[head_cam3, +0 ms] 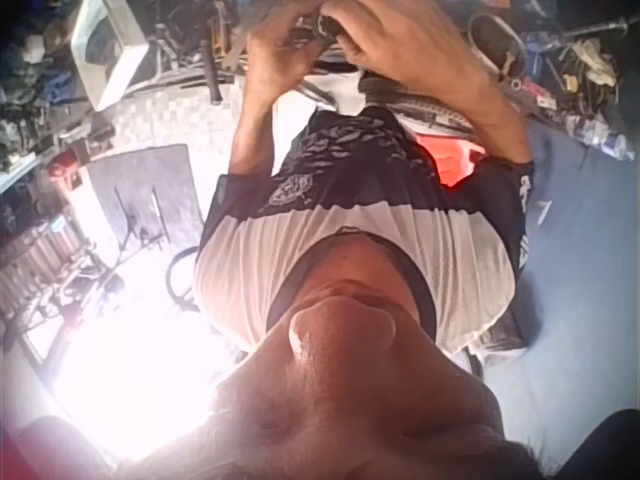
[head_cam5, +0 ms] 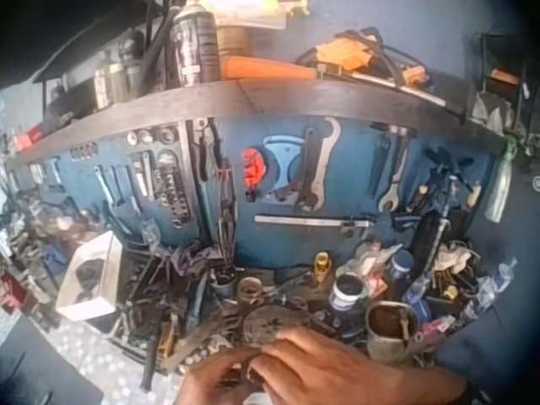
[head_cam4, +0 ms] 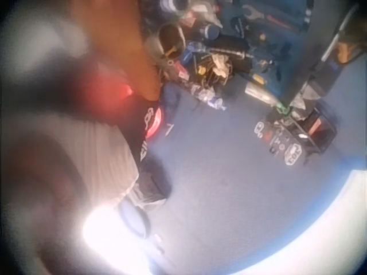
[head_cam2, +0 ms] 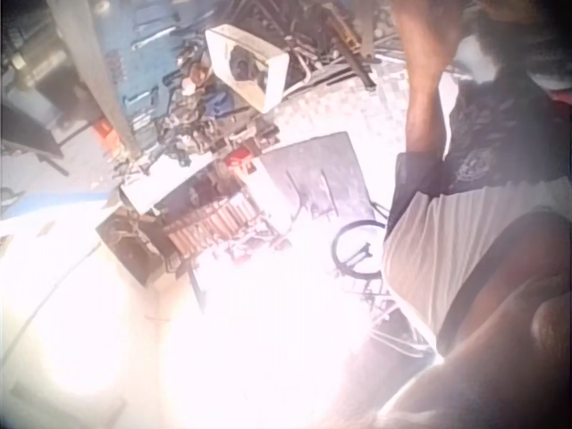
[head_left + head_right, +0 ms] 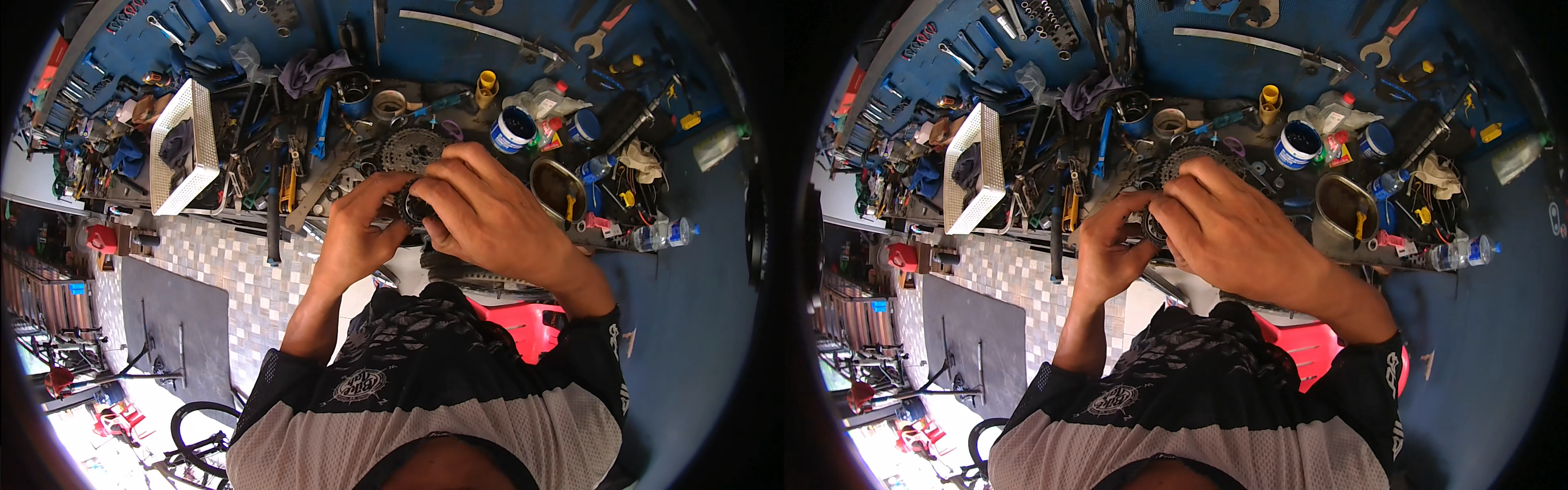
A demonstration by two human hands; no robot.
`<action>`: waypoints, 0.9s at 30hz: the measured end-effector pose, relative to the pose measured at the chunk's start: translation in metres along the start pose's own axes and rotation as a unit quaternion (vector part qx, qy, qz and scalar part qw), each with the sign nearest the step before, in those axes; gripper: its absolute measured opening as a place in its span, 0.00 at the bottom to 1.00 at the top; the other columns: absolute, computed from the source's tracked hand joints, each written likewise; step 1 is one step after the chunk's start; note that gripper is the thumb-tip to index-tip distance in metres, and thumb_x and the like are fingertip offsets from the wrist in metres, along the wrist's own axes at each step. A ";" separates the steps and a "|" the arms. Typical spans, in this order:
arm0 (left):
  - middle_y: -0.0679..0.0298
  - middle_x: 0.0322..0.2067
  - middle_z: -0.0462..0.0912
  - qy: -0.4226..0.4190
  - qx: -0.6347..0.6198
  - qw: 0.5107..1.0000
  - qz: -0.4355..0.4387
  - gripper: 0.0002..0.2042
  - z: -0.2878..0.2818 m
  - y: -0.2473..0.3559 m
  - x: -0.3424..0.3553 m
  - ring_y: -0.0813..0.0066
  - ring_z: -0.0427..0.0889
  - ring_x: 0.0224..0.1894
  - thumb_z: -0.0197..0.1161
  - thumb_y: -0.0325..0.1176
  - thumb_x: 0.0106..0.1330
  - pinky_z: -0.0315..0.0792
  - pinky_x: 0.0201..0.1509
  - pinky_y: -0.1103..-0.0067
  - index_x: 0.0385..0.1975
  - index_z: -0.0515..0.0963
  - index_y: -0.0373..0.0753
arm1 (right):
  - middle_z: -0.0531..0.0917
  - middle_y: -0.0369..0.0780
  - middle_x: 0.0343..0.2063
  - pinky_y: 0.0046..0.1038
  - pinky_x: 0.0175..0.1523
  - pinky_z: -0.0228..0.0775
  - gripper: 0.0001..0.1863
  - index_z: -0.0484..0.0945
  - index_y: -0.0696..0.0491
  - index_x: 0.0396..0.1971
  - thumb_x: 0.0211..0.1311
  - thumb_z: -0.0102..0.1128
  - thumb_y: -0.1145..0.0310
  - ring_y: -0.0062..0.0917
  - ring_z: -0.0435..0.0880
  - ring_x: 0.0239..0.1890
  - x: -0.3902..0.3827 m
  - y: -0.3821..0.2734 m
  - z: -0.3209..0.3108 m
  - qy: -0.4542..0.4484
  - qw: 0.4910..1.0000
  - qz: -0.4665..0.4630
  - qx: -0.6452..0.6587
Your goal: The person disassembles a bicycle hub, removes the bearing and seal, and uses a hammer to tap the seal. They then reassemble the bearing and seal into the hub housing, rotating the inner ring to check fit.
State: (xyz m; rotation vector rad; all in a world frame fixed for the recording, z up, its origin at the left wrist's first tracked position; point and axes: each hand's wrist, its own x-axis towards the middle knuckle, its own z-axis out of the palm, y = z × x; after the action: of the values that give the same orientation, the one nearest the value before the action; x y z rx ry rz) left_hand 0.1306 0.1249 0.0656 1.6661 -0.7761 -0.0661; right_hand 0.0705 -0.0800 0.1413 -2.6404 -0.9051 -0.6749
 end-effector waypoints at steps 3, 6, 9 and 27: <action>0.54 0.49 0.87 0.001 -0.008 1.000 -0.002 0.26 -0.006 -0.004 -0.004 0.62 0.92 0.49 0.69 0.12 0.54 0.88 0.50 0.73 0.56 0.82 0.32 | 0.80 0.46 0.42 0.38 0.59 0.77 0.24 0.79 0.64 0.47 0.48 0.71 0.71 0.41 0.79 0.52 0.004 -0.010 0.006 -0.008 1.000 0.021 0.006; 0.54 0.49 0.87 -0.016 0.002 1.000 -0.003 0.26 -0.017 -0.004 -0.005 0.62 0.92 0.49 0.69 0.12 0.53 0.88 0.50 0.73 0.56 0.82 0.32 | 0.80 0.46 0.42 0.38 0.59 0.78 0.24 0.79 0.64 0.47 0.49 0.71 0.71 0.41 0.79 0.53 0.008 -0.017 0.010 -0.007 1.000 0.023 -0.003; 0.55 0.48 0.87 -0.032 0.015 0.999 0.006 0.26 -0.027 -0.004 -0.003 0.62 0.92 0.48 0.69 0.13 0.54 0.88 0.50 0.73 0.56 0.82 0.32 | 0.80 0.46 0.43 0.38 0.59 0.78 0.24 0.79 0.63 0.47 0.48 0.71 0.72 0.42 0.79 0.53 0.008 -0.019 0.017 -0.006 1.000 0.018 -0.016; 0.55 0.51 0.88 -0.071 -0.080 0.992 -0.063 0.25 0.014 -0.019 0.019 0.72 0.90 0.50 0.70 0.12 0.58 0.88 0.48 0.76 0.58 0.81 0.30 | 0.82 0.43 0.47 0.39 0.59 0.78 0.20 0.82 0.60 0.49 0.56 0.73 0.72 0.40 0.79 0.55 -0.020 0.005 0.004 0.002 0.996 0.085 0.014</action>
State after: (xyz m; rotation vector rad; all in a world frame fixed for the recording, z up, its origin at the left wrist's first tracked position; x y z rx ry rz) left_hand 0.1477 0.1037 0.0517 1.5686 -0.7516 -0.3306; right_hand 0.0613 -0.0924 0.1268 -2.6515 -0.6741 -0.6210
